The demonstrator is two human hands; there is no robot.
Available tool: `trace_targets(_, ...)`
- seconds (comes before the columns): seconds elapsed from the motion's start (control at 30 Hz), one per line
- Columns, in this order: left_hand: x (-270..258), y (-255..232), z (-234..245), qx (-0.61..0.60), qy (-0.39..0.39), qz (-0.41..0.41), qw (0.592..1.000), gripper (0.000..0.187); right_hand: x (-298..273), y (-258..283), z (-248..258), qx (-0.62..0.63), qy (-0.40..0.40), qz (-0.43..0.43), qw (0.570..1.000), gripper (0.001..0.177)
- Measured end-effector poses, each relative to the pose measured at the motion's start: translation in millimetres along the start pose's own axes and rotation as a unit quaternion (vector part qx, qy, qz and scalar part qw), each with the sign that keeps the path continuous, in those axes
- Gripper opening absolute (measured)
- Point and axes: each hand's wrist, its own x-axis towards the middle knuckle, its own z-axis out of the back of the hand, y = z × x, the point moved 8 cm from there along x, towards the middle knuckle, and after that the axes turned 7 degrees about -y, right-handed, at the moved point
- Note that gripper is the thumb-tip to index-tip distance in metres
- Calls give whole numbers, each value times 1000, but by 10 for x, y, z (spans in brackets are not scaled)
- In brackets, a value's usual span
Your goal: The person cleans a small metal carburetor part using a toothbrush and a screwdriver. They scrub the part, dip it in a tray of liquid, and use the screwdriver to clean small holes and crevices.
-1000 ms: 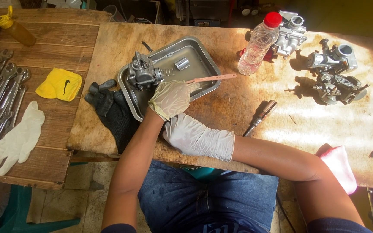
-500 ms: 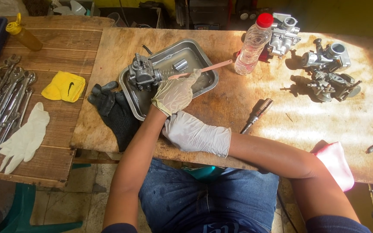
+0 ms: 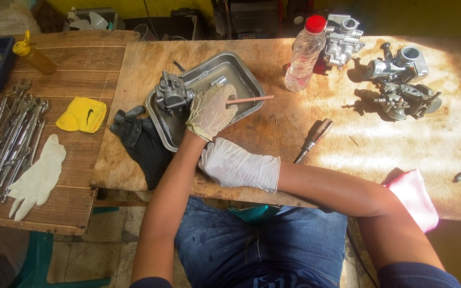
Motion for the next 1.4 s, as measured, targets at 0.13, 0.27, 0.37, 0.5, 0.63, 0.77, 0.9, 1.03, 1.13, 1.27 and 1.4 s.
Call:
trace_targets(0.13, -16, -81, 117, 26, -42, 17, 999, 16, -61, 6, -134, 25, -8, 3, 1000, 22)
trace_targets(0.27, 0, -80, 173, 24, -69, 5, 997, 16, -17, -6, -48, 10, -1, -2, 1000, 21)
trace_targets(0.37, 0, -104, 129, 37, -58, 1, 998, 14, -3, 5, 0, 10, -9, 0, 1000, 20)
trace_targets(0.5, -21, -16, -82, 115, 17, 22, 993, 38, -69, -8, -146, 22, -25, -10, 999, 23)
trace_targets(0.63, -8, -41, -70, 107, 11, 16, 994, 46, -58, -7, -41, 21, -19, 2, 1000, 21)
trace_targets(0.77, 25, -28, -104, 85, 30, 14, 996, 34, -68, 9, -92, 3, -22, 4, 1000, 22)
trace_targets(0.9, 55, -21, -167, 82, 44, 16, 996, 28, -90, -16, -102, 22, -33, -4, 999, 24)
trace_targets(1.03, 99, 53, -248, 106, 32, 13, 994, 25, -101, -18, -128, 17, -28, -1, 999, 22)
trace_targets(1.13, 104, 41, -232, 124, 33, 1, 992, 21, -114, 6, -151, 15, -37, 13, 999, 22)
trace_targets(1.27, 98, 47, -272, 162, 24, -10, 987, 20, -111, -22, -149, 14, -36, -4, 999, 23)
trace_targets(1.4, 126, 149, -367, 159, 25, -15, 987, 23, -124, -40, -203, 19, -26, -15, 999, 24)
